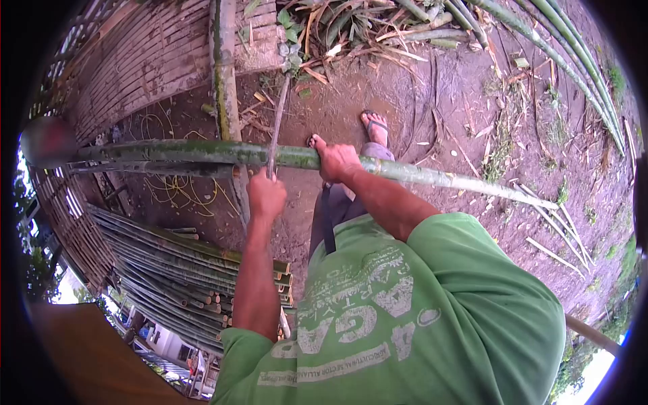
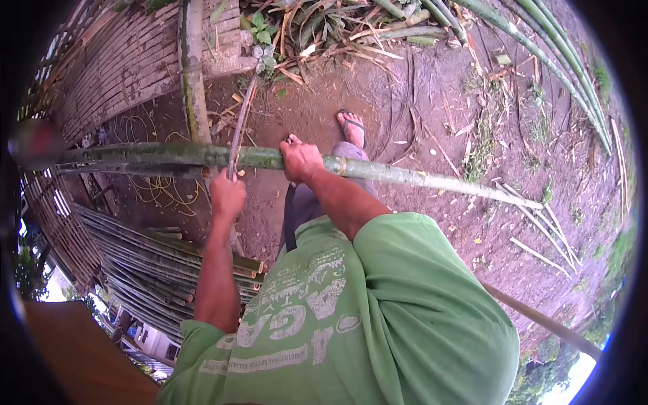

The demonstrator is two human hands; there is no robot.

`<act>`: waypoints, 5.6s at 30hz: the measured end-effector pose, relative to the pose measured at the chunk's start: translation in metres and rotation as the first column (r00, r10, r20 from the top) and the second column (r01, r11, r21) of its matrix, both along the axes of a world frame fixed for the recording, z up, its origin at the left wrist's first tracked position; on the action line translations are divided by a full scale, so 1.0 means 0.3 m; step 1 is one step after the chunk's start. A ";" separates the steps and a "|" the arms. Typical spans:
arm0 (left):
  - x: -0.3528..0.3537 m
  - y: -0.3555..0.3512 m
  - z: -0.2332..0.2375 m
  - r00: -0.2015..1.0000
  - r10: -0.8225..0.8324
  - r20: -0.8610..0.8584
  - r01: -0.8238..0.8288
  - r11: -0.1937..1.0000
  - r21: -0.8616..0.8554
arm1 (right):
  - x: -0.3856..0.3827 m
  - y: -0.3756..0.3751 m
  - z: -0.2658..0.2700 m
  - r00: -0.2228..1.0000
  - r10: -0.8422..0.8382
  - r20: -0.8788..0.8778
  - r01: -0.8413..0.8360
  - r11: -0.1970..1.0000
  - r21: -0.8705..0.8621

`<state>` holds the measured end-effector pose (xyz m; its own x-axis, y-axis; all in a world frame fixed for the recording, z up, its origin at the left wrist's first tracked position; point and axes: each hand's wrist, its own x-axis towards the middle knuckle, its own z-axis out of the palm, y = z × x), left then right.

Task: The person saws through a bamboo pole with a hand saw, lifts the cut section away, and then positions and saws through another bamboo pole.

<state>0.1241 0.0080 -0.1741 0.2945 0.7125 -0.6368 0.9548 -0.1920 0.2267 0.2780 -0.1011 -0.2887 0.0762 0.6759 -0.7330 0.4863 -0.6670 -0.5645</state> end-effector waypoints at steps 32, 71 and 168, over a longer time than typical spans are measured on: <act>-0.270 -0.228 0.473 1.000 0.015 0.003 -0.015 1.000 0.020 | 0.010 0.052 -0.019 0.992 0.011 0.126 -0.015 0.999 0.036; -0.376 -0.252 0.401 0.995 0.029 0.093 -0.027 0.999 -0.026 | -0.015 0.089 0.084 0.943 0.185 0.278 -0.180 0.983 -0.043; -0.340 -0.151 0.095 0.969 0.104 0.223 -0.105 0.994 -0.005 | -0.033 0.082 -0.001 0.959 0.217 0.180 -0.185 0.966 -0.182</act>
